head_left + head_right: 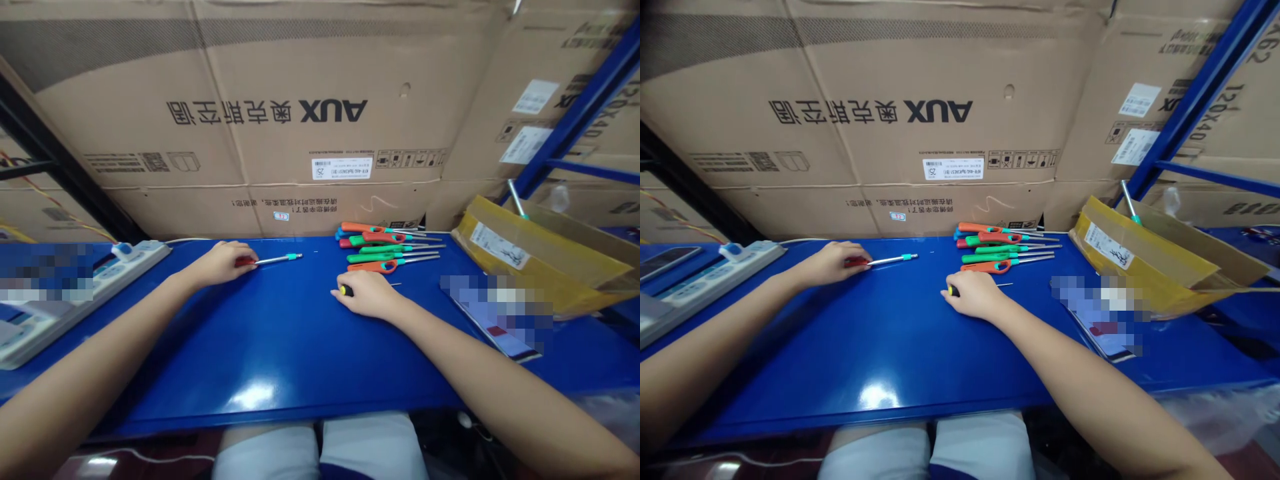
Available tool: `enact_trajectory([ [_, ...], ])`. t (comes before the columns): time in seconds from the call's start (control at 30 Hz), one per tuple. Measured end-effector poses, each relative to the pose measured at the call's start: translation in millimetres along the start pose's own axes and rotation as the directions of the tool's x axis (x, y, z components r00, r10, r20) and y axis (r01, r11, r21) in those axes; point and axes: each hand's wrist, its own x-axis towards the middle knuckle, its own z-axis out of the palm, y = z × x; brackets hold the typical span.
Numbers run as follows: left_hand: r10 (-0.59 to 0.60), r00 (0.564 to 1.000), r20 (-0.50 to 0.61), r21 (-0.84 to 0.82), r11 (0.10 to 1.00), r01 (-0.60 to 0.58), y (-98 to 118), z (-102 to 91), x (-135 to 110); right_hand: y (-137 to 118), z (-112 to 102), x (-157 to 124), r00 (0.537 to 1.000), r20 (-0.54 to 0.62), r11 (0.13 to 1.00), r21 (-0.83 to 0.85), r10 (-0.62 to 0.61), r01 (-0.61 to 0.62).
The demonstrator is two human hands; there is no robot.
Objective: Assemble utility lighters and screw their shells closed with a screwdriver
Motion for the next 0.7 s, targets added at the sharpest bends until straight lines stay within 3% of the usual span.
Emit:
enact_trajectory([
  [0.2,0.067,0.978,0.199,-0.168,0.985,-0.033,44.3,-13.4,-26.7,17.9,-2.6,4.6,0.996,-0.049,0.997,-0.001,0.075,-0.075],
  [0.27,0.167,0.956,0.243,-0.282,0.955,-0.095,65.2,-14.0,-29.0,21.2,-2.6,5.5,0.996,-0.057,0.998,0.012,0.070,-0.069],
  [0.4,0.340,0.917,0.210,-0.386,0.890,-0.241,112.6,-1.9,-27.7,23.8,-2.4,5.6,0.997,-0.063,0.999,0.020,0.051,-0.050],
  [0.53,0.403,0.913,0.064,-0.344,0.868,-0.359,154.7,19.8,-26.8,25.2,-4.5,3.3,0.999,-0.052,1.000,0.000,0.015,-0.015],
  [0.6,0.410,0.912,0.026,-0.305,0.872,-0.384,164.7,25.5,-28.2,26.2,-6.7,1.8,0.999,-0.028,0.999,-0.014,-0.030,0.029],
  [0.7,0.428,0.904,0.014,-0.236,0.880,-0.412,160.7,22.9,-32.0,27.6,-10.0,-0.5,0.995,0.015,0.995,-0.033,-0.095,0.095],
])
